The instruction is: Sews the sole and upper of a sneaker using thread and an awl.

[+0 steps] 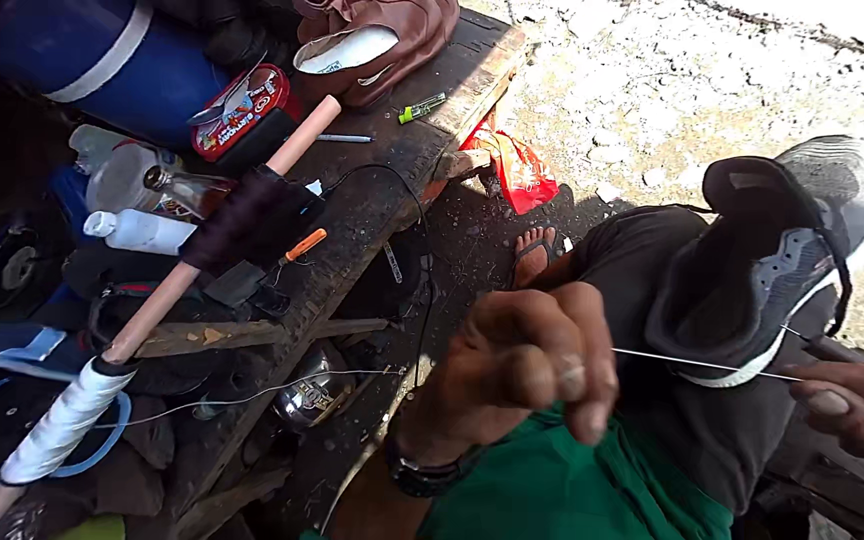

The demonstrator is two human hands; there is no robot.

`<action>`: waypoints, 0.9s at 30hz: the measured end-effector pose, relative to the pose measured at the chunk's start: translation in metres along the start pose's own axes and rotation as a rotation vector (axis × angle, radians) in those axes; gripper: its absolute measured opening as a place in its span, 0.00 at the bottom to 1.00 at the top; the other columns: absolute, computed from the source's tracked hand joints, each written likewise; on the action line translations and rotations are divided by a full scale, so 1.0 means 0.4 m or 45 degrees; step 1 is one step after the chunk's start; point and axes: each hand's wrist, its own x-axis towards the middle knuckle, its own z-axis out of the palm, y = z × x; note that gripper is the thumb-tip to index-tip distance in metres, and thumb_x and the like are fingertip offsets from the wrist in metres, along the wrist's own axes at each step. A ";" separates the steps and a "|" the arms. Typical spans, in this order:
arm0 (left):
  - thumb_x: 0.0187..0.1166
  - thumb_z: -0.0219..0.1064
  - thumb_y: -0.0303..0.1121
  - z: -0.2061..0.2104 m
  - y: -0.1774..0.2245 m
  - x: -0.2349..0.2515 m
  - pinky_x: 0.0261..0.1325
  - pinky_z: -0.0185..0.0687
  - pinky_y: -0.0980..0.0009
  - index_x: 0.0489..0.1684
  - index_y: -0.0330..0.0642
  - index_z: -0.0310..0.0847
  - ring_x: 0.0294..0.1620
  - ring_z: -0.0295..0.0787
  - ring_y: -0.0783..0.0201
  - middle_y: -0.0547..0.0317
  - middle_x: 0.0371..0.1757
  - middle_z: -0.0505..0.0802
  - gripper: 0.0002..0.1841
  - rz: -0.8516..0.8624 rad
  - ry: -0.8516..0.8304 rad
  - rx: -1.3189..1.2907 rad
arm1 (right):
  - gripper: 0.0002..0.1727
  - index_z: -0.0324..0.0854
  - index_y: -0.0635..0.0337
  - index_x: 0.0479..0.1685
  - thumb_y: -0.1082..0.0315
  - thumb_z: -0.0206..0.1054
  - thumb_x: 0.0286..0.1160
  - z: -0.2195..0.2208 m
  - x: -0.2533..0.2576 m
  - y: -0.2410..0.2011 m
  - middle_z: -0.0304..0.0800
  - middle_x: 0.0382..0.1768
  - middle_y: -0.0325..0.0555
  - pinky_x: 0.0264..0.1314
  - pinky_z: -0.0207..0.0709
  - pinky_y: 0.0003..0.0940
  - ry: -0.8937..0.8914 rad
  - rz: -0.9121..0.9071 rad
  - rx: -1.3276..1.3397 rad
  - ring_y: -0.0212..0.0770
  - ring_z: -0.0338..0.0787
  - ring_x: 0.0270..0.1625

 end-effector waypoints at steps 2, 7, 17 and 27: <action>0.80 0.69 0.38 -0.065 0.120 -0.020 0.33 0.81 0.80 0.35 0.40 0.91 0.30 0.87 0.71 0.61 0.34 0.92 0.11 0.210 0.261 0.172 | 0.14 0.89 0.57 0.50 0.57 0.63 0.88 -0.024 -0.037 0.005 0.93 0.36 0.36 0.45 0.82 0.15 0.196 0.022 -0.127 0.17 0.86 0.37; 0.86 0.65 0.38 -0.258 0.235 -0.053 0.45 0.86 0.78 0.44 0.49 0.90 0.38 0.90 0.72 0.66 0.41 0.93 0.08 0.052 0.484 1.155 | 0.15 0.89 0.60 0.49 0.59 0.62 0.88 -0.092 -0.120 0.052 0.91 0.35 0.32 0.40 0.79 0.11 0.495 0.117 -0.328 0.15 0.85 0.36; 0.83 0.60 0.29 -0.126 -0.317 0.142 0.51 0.86 0.72 0.41 0.36 0.91 0.42 0.90 0.66 0.53 0.39 0.92 0.11 -0.374 -0.436 1.990 | 0.19 0.90 0.52 0.50 0.49 0.59 0.85 0.001 -0.071 0.143 0.93 0.39 0.42 0.40 0.82 0.46 0.277 0.288 -0.916 0.46 0.92 0.43; 0.69 0.68 0.20 -0.122 -0.427 0.204 0.52 0.85 0.52 0.32 0.25 0.87 0.44 0.93 0.50 0.40 0.36 0.93 0.05 -0.599 -0.354 1.771 | 0.19 0.84 0.70 0.49 0.60 0.57 0.83 -0.036 -0.051 0.159 0.89 0.35 0.65 0.27 0.78 0.61 0.066 0.240 -0.812 0.64 0.90 0.30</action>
